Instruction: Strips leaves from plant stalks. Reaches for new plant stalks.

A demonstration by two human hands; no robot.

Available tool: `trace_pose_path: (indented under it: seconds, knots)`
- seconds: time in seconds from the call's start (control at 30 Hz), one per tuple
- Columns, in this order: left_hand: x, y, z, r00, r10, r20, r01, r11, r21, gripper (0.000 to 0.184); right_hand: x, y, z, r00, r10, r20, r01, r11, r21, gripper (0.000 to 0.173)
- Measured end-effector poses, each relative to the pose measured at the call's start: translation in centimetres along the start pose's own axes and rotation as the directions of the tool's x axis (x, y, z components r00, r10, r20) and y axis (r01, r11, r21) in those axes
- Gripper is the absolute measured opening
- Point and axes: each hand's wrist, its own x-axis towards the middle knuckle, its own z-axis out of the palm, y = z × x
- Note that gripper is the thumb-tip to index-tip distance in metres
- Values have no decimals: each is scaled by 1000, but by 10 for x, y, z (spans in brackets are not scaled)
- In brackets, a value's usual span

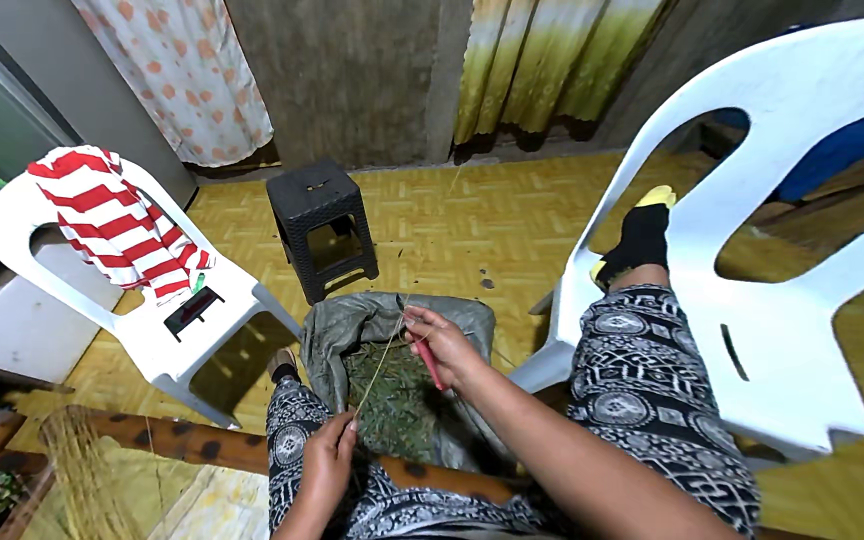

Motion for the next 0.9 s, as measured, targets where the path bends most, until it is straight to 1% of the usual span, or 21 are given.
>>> trace_pose_path:
  seconds: [0.17, 0.33, 0.53, 0.63, 0.77, 0.9]
  knots:
    - [-8, -11, -8, 1000, -3, 25, 4, 999, -45, 27, 8, -10, -6, 998, -22, -51, 24, 999, 36, 28]
    - [-21, -27, -21, 998, -30, 55, 35, 995, -92, 27, 16, -27, -15, 991, -71, -112, 77, 996, 52, 29]
    - [-38, -42, -43, 999, -42, 31, 46, 991, -124, 26, 18, -34, -13, 993, -90, -80, 89, 996, -20, 26]
    - [-48, -45, -51, 999, -48, 17, 50, 989, -140, 26, 18, -26, -4, 991, -128, -38, 125, 990, -70, 26]
    - [-59, -45, -53, 997, -76, 32, 80, 981, -178, 25, 16, -18, 6, 984, -178, -23, 175, 978, -116, 26]
    - [-65, -46, -58, 993, -100, 58, 110, 973, -203, 25, 19, -17, 5, 968, -246, -50, 232, 954, -187, 30]
